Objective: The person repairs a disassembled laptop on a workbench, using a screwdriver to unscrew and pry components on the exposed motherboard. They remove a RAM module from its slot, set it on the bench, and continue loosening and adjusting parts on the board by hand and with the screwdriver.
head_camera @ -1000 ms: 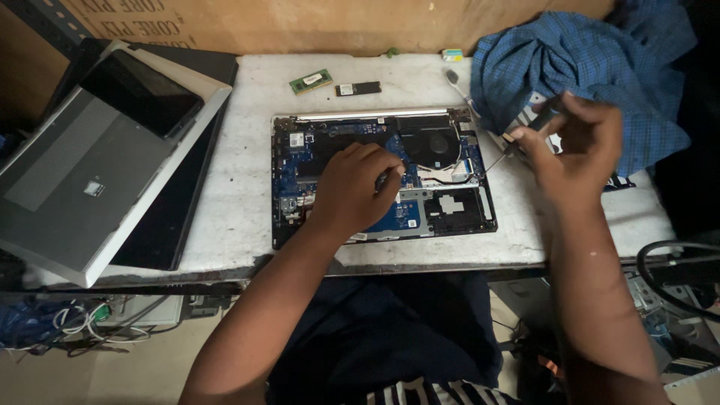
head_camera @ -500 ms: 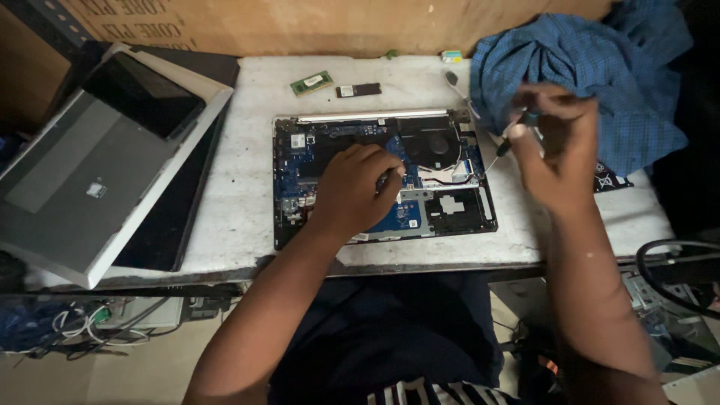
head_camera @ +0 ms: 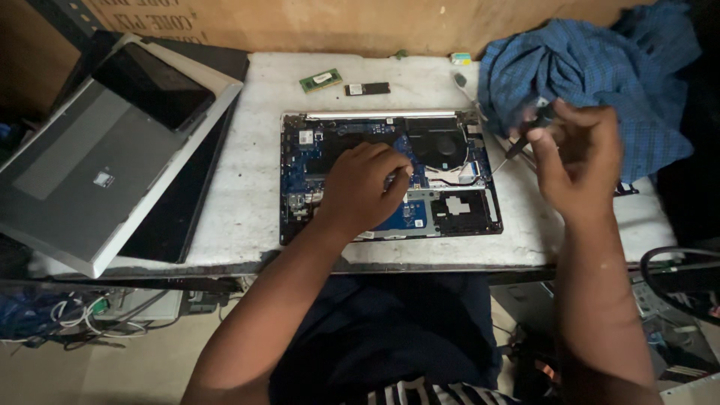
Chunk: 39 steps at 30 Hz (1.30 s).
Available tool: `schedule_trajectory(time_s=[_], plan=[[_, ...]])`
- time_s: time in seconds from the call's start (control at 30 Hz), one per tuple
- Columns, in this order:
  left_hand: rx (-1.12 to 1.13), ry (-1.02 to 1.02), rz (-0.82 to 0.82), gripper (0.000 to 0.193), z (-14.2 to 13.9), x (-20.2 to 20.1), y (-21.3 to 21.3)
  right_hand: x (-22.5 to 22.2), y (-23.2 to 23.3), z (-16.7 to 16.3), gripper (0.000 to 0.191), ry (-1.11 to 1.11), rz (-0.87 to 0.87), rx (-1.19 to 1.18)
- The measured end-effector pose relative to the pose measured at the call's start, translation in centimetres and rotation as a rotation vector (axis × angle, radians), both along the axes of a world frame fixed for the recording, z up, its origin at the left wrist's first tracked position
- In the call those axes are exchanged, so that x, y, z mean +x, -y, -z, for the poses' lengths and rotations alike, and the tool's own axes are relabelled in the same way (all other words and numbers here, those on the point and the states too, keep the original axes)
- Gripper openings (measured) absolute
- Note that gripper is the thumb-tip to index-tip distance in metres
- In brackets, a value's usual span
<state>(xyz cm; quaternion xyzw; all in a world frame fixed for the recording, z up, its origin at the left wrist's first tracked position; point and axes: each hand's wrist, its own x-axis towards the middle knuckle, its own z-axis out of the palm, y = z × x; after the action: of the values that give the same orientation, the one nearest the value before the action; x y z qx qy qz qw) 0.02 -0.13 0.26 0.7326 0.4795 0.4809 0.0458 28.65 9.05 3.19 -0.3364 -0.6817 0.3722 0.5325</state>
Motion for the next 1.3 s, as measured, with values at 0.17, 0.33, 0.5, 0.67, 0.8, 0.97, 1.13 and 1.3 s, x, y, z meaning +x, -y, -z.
schedule_trajectory(time_s=[0.17, 0.33, 0.5, 0.67, 0.8, 0.97, 1.13, 1.3], plan=[[0.003, -0.022, -0.013, 0.005, 0.3, 0.1, 0.0, -0.2, -1.2, 0.6, 0.054, 0.132, 0.113, 0.433], [0.022, -0.006, -0.01, 0.005, 0.3, 0.1, -0.1, 0.3, -1.2, 0.5, 0.037, -0.014, -0.063, 0.139], [0.003, -0.007, -0.01, 0.003, 0.4, 0.1, 0.0, 0.5, -1.3, 1.1, 0.053, 0.114, 0.046, 0.355], [0.041, -0.01, -0.011, 0.005, 0.3, 0.1, 0.0, 0.8, -1.8, 1.0, 0.039, 0.112, -0.022, 0.306], [-0.007, -0.003, 0.004, 0.005, 0.2, 0.0, -0.1, 1.4, -0.7, 1.0, 0.037, 0.0, -0.038, -0.003], [0.021, -0.018, -0.006, 0.005, 0.6, 0.1, -0.1, 1.4, -1.4, 1.4, 0.049, 0.129, 0.076, 0.385], [0.034, -0.015, -0.017, 0.004, 0.7, 0.1, -0.2, 1.3, -1.5, 0.8, 0.044, 0.079, -0.032, 0.297], [0.004, -0.049, -0.047, 0.006, 0.3, 0.6, -0.3, 1.6, -0.8, 1.4, 0.039, 0.051, -0.075, 0.211]])
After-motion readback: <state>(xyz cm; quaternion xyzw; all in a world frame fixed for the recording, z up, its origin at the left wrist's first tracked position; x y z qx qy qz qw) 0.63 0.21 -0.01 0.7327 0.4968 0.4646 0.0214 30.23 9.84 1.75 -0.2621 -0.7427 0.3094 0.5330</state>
